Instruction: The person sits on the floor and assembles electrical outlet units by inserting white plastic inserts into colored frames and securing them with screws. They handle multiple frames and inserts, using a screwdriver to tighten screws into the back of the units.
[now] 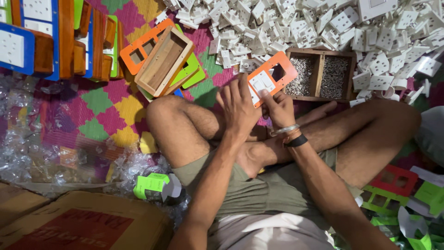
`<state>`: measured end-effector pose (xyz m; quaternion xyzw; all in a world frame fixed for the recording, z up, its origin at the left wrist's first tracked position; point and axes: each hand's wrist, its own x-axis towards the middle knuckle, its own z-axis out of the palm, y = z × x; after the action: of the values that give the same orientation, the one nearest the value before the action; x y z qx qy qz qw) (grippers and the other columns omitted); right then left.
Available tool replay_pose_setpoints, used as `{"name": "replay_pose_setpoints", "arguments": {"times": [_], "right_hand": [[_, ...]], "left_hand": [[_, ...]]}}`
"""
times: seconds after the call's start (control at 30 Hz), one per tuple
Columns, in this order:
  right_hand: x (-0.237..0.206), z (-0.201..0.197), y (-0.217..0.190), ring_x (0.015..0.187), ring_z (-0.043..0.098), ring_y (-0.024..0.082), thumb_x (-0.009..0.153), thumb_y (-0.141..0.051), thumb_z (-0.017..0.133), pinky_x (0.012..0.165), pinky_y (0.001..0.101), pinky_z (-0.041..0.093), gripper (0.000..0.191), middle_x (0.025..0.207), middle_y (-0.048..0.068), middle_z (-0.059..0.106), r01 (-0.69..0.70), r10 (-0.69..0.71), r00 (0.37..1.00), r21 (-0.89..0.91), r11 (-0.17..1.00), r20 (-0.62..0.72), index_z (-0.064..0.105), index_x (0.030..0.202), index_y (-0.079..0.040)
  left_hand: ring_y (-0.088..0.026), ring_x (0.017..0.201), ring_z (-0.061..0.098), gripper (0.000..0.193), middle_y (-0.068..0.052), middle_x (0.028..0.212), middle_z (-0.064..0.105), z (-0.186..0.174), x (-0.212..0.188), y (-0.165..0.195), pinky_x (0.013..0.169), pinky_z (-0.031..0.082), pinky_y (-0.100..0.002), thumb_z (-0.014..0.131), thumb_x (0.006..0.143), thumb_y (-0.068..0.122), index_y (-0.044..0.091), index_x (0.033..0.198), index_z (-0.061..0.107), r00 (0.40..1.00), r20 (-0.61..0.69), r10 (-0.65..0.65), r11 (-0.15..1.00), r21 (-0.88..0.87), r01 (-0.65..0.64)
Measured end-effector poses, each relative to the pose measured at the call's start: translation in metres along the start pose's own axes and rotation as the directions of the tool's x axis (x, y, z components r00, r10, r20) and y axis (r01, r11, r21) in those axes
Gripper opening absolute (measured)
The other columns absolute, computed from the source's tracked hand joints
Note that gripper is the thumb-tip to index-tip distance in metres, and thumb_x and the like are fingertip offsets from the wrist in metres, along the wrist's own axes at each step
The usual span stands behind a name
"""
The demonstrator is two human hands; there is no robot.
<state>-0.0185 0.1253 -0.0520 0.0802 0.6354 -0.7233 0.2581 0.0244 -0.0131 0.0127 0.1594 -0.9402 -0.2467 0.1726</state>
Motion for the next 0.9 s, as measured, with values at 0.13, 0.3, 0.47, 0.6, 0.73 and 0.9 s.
{"name": "replay_pose_setpoints", "arguments": {"times": [0.13,0.3,0.47,0.6,0.73,0.9], "right_hand": [[0.003,-0.001,0.003,0.053,0.053,0.007,0.103,-0.026,0.068,0.048,0.0238,0.043,0.029,0.067,0.000,0.062,-0.019,0.016,0.999,0.100,0.995,0.035,0.065,0.086,-0.003],[0.005,0.000,0.009,0.050,0.049,0.008,0.101,-0.023,0.068,0.045,0.0248,0.040,0.026,0.065,0.002,0.060,0.024,-0.023,1.000,-0.035,0.999,0.009,0.067,0.088,-0.001],[0.011,0.000,0.011,0.054,0.051,0.008,0.103,-0.022,0.068,0.049,0.0240,0.040,0.027,0.067,0.001,0.061,0.072,-0.073,0.997,-0.049,0.996,-0.007,0.065,0.089,0.000],[0.012,-0.006,0.008,0.057,0.053,0.006,0.102,-0.023,0.068,0.051,0.0229,0.043,0.024,0.070,-0.001,0.064,0.144,-0.141,0.987,-0.034,0.989,0.072,0.068,0.091,-0.001],[0.015,-0.019,0.017,0.051,0.055,0.009,0.098,-0.020,0.071,0.047,0.0247,0.043,0.025,0.064,0.002,0.064,0.143,-0.143,0.989,-0.020,0.990,-0.045,0.067,0.084,0.000],[0.028,-0.041,0.027,0.052,0.057,0.010,0.100,-0.022,0.070,0.047,0.0240,0.043,0.026,0.065,0.001,0.064,0.053,-0.061,0.986,-0.056,0.997,-0.152,0.068,0.084,-0.001]], "left_hand": [[-0.034,0.115,0.052,0.074,-0.014,0.121,0.057,0.000,0.000,0.000,0.105,0.035,-0.058,0.079,0.075,0.023,0.005,0.140,0.049,1.000,-0.007,-0.012,1.000,-0.005,0.012],[-0.034,0.114,0.052,0.073,-0.015,0.121,0.057,0.002,0.002,0.000,0.106,0.034,-0.060,0.079,0.077,0.024,0.003,0.141,0.050,1.000,0.012,-0.017,0.999,0.036,0.017],[-0.036,0.113,0.052,0.071,-0.017,0.121,0.057,0.006,0.004,-0.001,0.102,0.034,-0.061,0.078,0.078,0.027,0.002,0.138,0.051,1.000,-0.026,0.006,1.000,0.023,-0.006],[-0.036,0.114,0.053,0.067,-0.015,0.121,0.058,0.012,0.006,-0.004,0.101,0.036,-0.058,0.075,0.077,0.021,0.004,0.138,0.052,1.000,0.001,-0.002,1.000,0.001,0.002],[-0.036,0.117,0.054,0.065,-0.015,0.125,0.059,0.023,0.009,-0.004,0.101,0.039,-0.056,0.074,0.081,0.017,0.004,0.141,0.051,0.997,0.025,0.074,0.997,-0.038,-0.073],[-0.037,0.117,0.055,0.071,-0.016,0.122,0.059,0.043,0.018,0.000,0.097,0.041,-0.056,0.078,0.075,0.020,0.003,0.138,0.051,0.990,0.087,0.111,0.989,-0.106,-0.101]]}}
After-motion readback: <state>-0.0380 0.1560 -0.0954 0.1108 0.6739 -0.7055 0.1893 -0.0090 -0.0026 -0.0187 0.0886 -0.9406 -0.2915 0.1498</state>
